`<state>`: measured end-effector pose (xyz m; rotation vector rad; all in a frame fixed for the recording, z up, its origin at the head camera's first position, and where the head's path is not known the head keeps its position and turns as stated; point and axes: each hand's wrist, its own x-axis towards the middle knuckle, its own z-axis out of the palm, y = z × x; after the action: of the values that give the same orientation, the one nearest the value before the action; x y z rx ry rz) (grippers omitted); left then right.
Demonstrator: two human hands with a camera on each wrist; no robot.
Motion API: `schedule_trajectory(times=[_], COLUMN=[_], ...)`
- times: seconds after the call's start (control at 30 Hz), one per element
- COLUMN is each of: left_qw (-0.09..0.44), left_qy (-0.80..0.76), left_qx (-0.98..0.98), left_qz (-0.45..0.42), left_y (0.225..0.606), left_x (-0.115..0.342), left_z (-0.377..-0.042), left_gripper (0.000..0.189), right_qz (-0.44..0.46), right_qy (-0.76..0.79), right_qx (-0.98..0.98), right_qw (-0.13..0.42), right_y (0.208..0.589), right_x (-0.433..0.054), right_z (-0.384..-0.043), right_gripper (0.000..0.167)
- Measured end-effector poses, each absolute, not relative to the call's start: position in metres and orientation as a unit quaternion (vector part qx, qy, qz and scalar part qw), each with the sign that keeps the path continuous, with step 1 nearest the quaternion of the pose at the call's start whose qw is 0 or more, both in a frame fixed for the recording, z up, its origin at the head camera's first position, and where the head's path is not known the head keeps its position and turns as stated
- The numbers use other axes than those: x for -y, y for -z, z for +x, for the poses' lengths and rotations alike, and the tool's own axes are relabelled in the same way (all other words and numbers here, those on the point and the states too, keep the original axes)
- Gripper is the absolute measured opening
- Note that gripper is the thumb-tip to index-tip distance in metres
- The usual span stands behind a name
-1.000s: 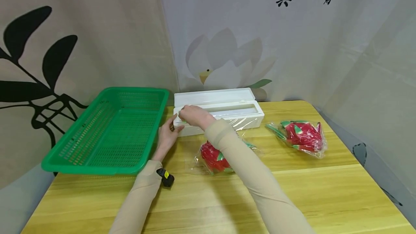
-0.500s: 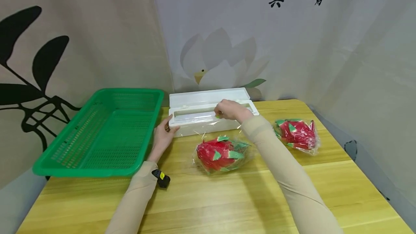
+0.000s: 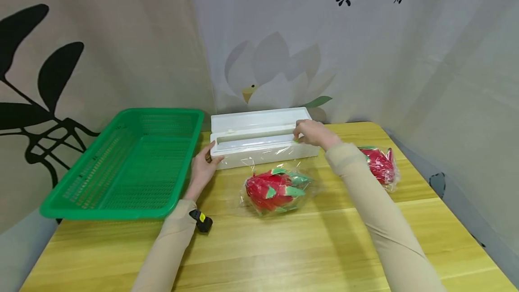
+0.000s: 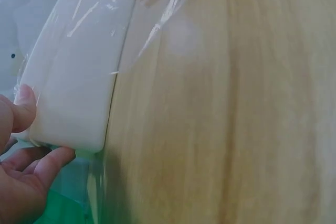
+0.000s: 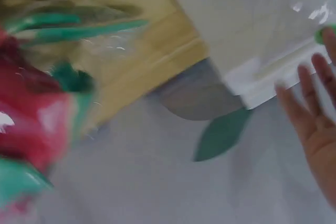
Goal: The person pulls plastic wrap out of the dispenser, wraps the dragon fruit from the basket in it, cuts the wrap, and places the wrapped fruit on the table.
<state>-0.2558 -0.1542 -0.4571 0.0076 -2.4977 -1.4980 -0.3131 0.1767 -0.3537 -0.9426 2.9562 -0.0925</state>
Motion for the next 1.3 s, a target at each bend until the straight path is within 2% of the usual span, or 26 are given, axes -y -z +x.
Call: schedule_trajectory(times=[0.33,0.7,1.07,1.2,1.3], left_qw=[0.117,0.113,0.112,0.120,0.134], left_qy=[0.513,0.520,0.520,0.503,0.483], left_qx=[0.850,0.847,0.847,0.856,0.865], left_qz=[-0.007,-0.009,-0.009,-0.005,-0.004], left_y=[0.456,0.458,0.459,0.458,0.457], left_x=[0.159,0.161,0.158,0.158,0.157], left_z=[-0.256,-0.256,-0.257,-0.255,-0.253], left_gripper=[0.059,0.059,0.059,0.059,0.059], right_qz=[-0.307,-0.287,-0.280,-0.271,-0.258], right_qy=[0.090,0.109,0.143,0.132,0.094], right_qx=[-0.947,-0.952,-0.949,-0.953,-0.961], right_qw=[0.031,0.003,-0.002,0.009,0.019], right_y=[0.357,0.366,0.374,0.374,0.372], right_x=[-0.188,-0.224,-0.242,-0.244,-0.239], right_z=[-0.318,-0.312,-0.313,-0.311,-0.308], right_gripper=[0.006,0.003,0.010,0.005,0.016])
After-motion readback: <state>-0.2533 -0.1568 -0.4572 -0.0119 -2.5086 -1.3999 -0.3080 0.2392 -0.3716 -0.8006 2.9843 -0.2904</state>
